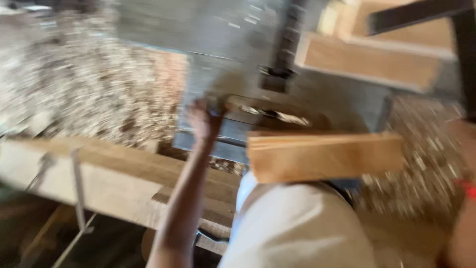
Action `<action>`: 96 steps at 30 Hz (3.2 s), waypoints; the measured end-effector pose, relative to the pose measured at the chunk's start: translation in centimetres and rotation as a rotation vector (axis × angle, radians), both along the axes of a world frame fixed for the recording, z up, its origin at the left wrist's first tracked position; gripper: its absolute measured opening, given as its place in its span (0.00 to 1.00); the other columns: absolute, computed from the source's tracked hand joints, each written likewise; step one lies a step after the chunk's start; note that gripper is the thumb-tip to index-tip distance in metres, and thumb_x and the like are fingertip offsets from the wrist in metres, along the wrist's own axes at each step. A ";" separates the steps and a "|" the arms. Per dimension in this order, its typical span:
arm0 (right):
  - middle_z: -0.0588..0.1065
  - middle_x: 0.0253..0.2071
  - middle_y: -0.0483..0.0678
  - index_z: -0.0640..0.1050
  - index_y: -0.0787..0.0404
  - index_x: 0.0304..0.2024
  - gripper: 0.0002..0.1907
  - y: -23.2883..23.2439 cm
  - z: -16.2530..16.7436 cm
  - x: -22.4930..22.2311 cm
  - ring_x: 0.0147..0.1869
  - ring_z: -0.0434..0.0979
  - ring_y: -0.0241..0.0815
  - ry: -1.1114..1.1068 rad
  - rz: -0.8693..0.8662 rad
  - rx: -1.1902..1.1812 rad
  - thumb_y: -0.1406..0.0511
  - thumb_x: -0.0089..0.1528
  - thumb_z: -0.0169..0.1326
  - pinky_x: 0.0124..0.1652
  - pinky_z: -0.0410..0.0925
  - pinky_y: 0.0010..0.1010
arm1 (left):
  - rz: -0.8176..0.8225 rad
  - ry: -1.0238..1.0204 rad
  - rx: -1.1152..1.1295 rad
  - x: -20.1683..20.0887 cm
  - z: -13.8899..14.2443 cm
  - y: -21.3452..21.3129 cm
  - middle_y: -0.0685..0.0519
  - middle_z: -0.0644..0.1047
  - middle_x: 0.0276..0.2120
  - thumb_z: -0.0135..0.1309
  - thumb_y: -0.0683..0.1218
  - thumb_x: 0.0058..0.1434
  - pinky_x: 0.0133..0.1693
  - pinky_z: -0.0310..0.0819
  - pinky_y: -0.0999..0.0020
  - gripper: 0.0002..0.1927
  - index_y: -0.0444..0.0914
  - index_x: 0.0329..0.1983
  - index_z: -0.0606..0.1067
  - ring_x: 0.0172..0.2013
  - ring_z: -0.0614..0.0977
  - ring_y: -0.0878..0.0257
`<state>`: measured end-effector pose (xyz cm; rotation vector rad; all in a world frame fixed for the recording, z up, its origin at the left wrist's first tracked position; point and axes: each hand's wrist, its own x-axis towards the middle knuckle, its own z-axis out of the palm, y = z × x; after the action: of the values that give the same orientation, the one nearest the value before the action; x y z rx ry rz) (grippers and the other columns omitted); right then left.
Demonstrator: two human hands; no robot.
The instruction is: The person marks a wooden plank with a pencil using a square ruler and a tape measure on a table saw. The person then cuts the plank with the table saw and repeats the measuring and marking process on the cut pieces.
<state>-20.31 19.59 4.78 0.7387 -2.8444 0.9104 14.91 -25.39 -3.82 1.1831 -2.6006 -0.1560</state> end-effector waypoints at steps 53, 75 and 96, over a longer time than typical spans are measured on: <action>0.81 0.40 0.52 0.82 0.63 0.45 0.11 -0.1 8.7 11.5 0.43 0.83 0.45 -0.197 0.214 -0.393 0.66 0.61 0.61 0.44 0.74 0.34 | -0.561 -0.528 0.649 -21.8 19.5 21.0 0.42 0.83 0.35 0.62 0.72 0.45 0.44 0.78 0.49 0.36 0.38 0.40 0.77 0.40 0.85 0.46; 0.79 0.30 0.45 0.81 0.58 0.37 0.06 -0.9 6.7 10.0 0.32 0.79 0.35 -0.052 0.409 -0.231 0.63 0.68 0.60 0.33 0.72 0.28 | -0.569 -0.462 0.644 -21.4 18.6 20.9 0.39 0.82 0.34 0.64 0.72 0.46 0.42 0.78 0.49 0.37 0.36 0.39 0.77 0.38 0.85 0.43; 0.77 0.32 0.45 0.79 0.66 0.47 0.10 -0.7 14.4 13.9 0.29 0.77 0.31 -0.187 -0.354 -0.842 0.63 0.74 0.55 0.27 0.69 0.25 | -1.142 0.692 0.944 -12.6 32.3 22.7 0.45 0.76 0.56 0.57 0.46 0.70 0.57 0.79 0.62 0.18 0.36 0.60 0.69 0.54 0.81 0.53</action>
<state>-6.43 18.89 19.16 0.0501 -2.2226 1.9447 2.27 -2.68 28.51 -0.3863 -2.1507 -1.7403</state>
